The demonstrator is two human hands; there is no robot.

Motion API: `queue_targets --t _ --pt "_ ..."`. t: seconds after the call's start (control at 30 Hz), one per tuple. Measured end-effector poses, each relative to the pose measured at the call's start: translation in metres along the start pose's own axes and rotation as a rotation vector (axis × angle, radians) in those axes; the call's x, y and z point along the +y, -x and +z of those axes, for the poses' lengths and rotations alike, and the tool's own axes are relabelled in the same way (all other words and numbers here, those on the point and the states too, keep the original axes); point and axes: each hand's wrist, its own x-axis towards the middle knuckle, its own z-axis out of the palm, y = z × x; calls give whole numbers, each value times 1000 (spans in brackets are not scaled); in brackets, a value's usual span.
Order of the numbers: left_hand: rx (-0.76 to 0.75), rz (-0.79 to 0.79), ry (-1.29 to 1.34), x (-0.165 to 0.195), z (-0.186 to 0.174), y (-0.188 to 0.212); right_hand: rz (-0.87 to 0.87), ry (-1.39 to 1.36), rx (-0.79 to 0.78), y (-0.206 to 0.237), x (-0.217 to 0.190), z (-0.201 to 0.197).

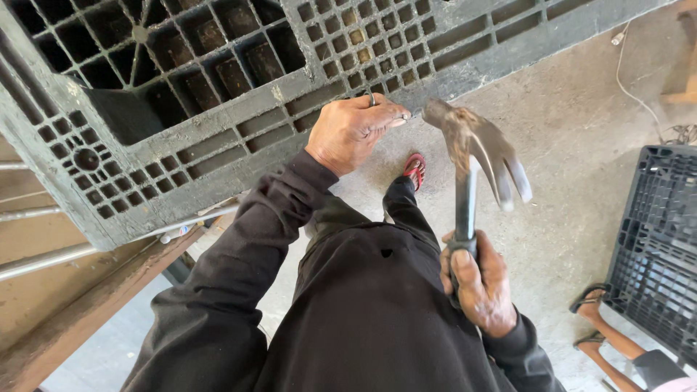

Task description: The person hammers nails into the edge of a large black plastic crate lid resting on a work surface, driving one nail at a time while holding the nail in place with one hand. They reposition the lid, continue hammering along its edge, then reach into a container of nails to take more nails.

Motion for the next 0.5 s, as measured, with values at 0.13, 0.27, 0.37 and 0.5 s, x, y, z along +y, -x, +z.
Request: queue_targets --t 0.13,0.27,0.37,0.5 --pt "12 23 -77 -4 2 2 10 135 -18 2 -13 -3" --pt "1 31 -160 -10 4 2 220 214 -30 1 -20 -3" --pt "-2 8 -162 -11 6 1 95 250 -22 7 -25 -4" --pt "3 -7 -66 -9 7 0 -107 250 -15 8 -30 -5"
